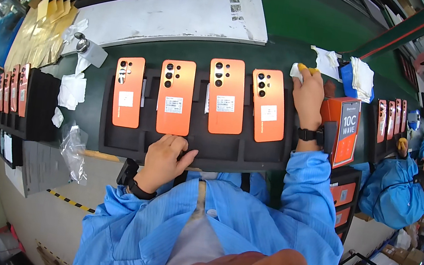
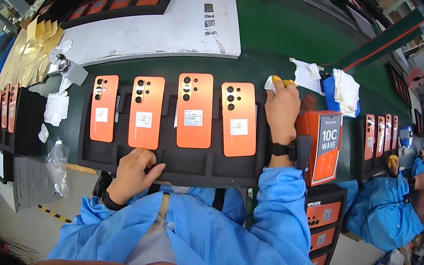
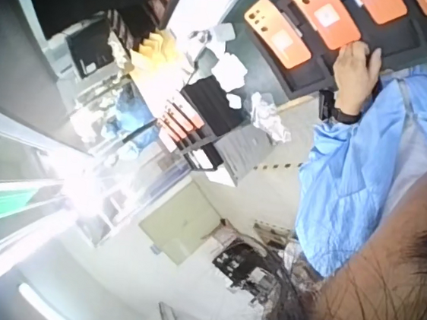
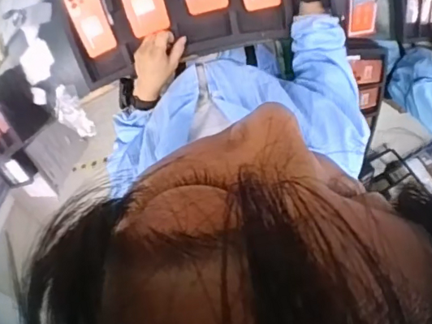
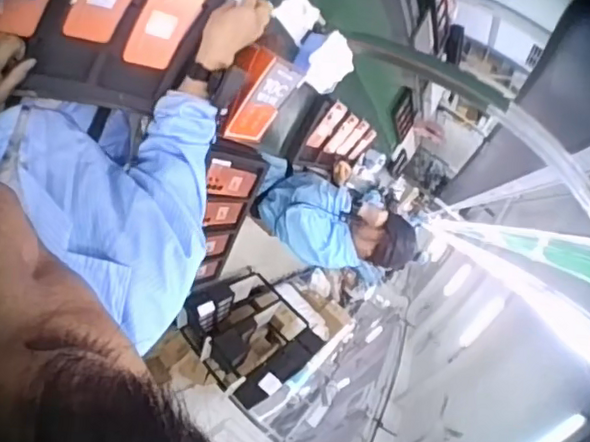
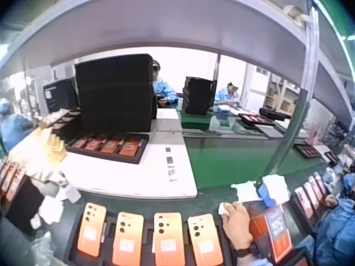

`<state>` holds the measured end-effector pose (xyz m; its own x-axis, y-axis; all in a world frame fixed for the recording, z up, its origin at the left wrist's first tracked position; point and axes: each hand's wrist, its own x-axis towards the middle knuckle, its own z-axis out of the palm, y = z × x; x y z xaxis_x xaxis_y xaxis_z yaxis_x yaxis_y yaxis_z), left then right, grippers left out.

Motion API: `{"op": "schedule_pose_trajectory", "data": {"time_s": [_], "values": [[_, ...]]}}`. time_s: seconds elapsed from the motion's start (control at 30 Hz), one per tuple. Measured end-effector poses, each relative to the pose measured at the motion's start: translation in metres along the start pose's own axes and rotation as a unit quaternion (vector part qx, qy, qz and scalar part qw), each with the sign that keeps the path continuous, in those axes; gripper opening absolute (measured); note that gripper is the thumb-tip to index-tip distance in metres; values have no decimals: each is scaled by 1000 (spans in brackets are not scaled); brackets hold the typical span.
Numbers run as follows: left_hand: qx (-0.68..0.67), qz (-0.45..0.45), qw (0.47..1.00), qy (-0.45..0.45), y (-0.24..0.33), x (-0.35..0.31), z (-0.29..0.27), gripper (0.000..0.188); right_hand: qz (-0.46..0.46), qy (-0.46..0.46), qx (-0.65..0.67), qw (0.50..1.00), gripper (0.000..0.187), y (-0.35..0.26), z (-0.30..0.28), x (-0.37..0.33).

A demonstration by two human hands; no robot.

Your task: Cleaning and assembling smartphone components in a factory setting.

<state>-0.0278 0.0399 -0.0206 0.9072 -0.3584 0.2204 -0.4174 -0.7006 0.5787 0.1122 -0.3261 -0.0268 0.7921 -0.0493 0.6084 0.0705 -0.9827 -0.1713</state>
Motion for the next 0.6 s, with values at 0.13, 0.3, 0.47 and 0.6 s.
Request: {"op": "schedule_pose_trajectory", "data": {"time_s": [0.13, 0.3, 0.47, 0.6], "values": [[-49, -44, 998, 6, 0, -3, 2, 21, 13, -96, -71, 993, 17, 14, 10, 1], [-167, -59, 983, 36, 13, 10, -11, 11, 269, -58, 432, 859, 18, 11, -19, -10], [-381, -119, 917, -29, 38, 31, -16, 14, 316, -158, 825, 442, 29, -38, -60, -32], [-562, -105, 820, -35, 58, 66, -5, 25, 267, -233, 843, 405, 36, -65, -64, -50]]}}
